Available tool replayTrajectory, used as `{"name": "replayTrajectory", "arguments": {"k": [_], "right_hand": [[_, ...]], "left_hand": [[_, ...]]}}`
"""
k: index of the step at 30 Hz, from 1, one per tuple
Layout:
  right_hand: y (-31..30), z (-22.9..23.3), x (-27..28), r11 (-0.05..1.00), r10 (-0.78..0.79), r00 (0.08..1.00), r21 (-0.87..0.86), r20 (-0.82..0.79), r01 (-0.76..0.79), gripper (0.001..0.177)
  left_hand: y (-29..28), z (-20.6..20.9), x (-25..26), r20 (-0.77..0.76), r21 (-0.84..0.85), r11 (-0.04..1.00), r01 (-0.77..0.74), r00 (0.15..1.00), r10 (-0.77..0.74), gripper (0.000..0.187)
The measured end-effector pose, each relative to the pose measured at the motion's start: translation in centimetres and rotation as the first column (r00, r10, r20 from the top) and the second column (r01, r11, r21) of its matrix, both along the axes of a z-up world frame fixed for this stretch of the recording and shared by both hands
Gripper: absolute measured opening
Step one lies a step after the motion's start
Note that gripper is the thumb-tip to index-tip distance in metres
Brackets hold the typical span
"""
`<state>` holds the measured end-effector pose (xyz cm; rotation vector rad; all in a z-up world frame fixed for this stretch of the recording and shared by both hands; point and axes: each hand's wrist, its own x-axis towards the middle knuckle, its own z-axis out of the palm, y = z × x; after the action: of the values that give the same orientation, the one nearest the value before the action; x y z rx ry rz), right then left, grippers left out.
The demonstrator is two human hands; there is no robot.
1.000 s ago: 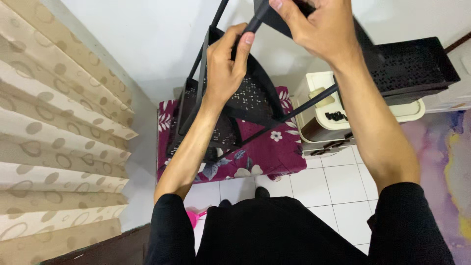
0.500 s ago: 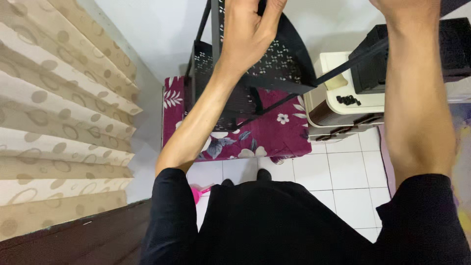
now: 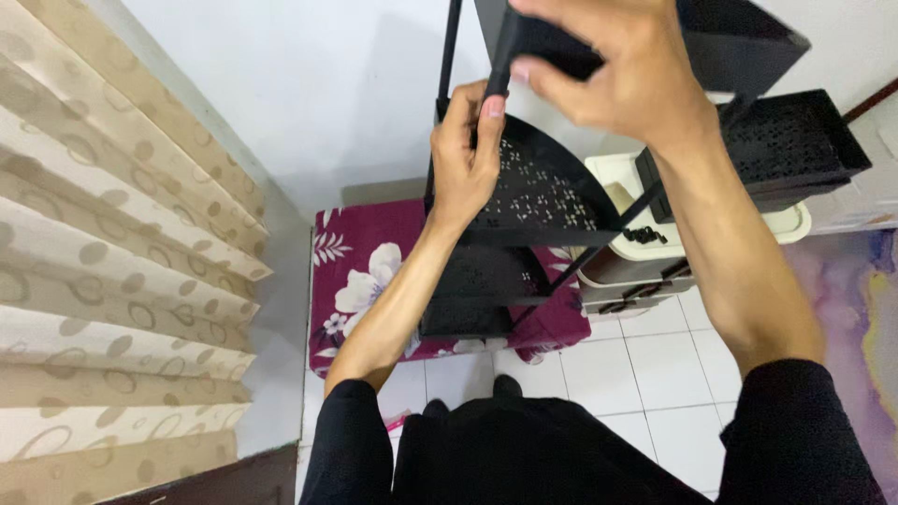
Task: The person wipes a black plastic shelf tray with a sponge, then assembles a three-tier corner shelf by attaching trays to vertical supports and securing them with small black fasteners. The person continues to wipe additional trays and places them on a nearby surface.
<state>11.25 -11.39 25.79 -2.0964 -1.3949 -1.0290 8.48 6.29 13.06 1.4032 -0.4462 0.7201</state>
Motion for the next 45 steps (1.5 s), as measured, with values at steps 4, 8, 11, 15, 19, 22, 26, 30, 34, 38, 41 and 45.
{"name": "replayTrajectory", "arguments": {"k": [4,8,11,15,19,22,26,30,34,38,41,45], "right_hand": [[0.0,0.7,-2.0,0.981,-0.073,0.992,-0.172,0.101,0.09,0.055],[1.0,0.2,-3.7,0.951,-0.189,0.955,-0.201,0.23,0.237,0.057],[1.9,-0.5,-4.2,0.952,-0.201,0.944,-0.175,0.261,0.251,0.054],[2.4,-1.0,-3.6,0.975,-0.12,0.976,-0.163,0.179,0.15,0.056],[2.4,-0.9,-2.8,0.982,-0.095,0.989,-0.152,0.116,0.113,0.057],[2.1,-0.7,-2.3,0.993,-0.039,0.992,-0.108,0.121,0.052,0.056],[0.8,-1.5,-2.3,0.999,-0.052,0.997,0.011,0.052,0.051,0.057],[-0.8,-4.4,-2.1,0.984,-0.037,0.993,0.166,-0.112,0.056,0.06],[-1.0,-8.3,-1.7,0.923,0.019,0.963,0.374,-0.27,0.086,0.06],[-0.7,-10.5,-2.0,0.875,0.074,0.943,0.475,-0.325,0.095,0.057],[-0.6,-10.3,-1.8,0.88,0.11,0.959,0.474,-0.261,0.028,0.066],[0.2,-9.5,-1.0,0.794,0.161,0.963,0.608,-0.218,0.005,0.057]], "left_hand": [[0.2,-0.6,0.0,0.026,0.039,0.997,-0.063,0.998,0.062,0.019],[0.3,-1.2,0.0,0.026,0.001,0.997,-0.079,0.997,0.079,0.02],[0.2,-1.8,0.1,0.025,-0.042,0.995,-0.094,0.995,0.095,0.02],[-0.1,-2.3,-0.3,0.003,-0.134,0.99,-0.042,0.999,0.043,0.021],[-0.5,-1.7,-0.5,0.027,-0.086,0.993,-0.084,0.996,0.086,0.023],[-0.3,-0.7,-0.7,0.018,-0.034,0.995,-0.099,0.995,0.099,0.022],[0.0,0.6,-1.0,0.078,0.091,0.989,-0.113,0.991,0.106,0.021],[0.3,1.2,-0.8,0.128,0.256,0.959,-0.12,0.988,0.09,0.023],[0.6,1.2,-0.9,0.146,0.356,0.927,-0.117,0.987,0.068,0.024],[0.8,1.3,-0.8,0.196,0.452,0.878,-0.158,0.978,0.075,0.026],[1.2,1.2,-1.4,0.157,0.448,0.883,-0.143,0.984,0.08,0.026],[1.0,1.2,-1.1,0.158,0.375,0.92,-0.112,0.986,0.055,0.027]]}}
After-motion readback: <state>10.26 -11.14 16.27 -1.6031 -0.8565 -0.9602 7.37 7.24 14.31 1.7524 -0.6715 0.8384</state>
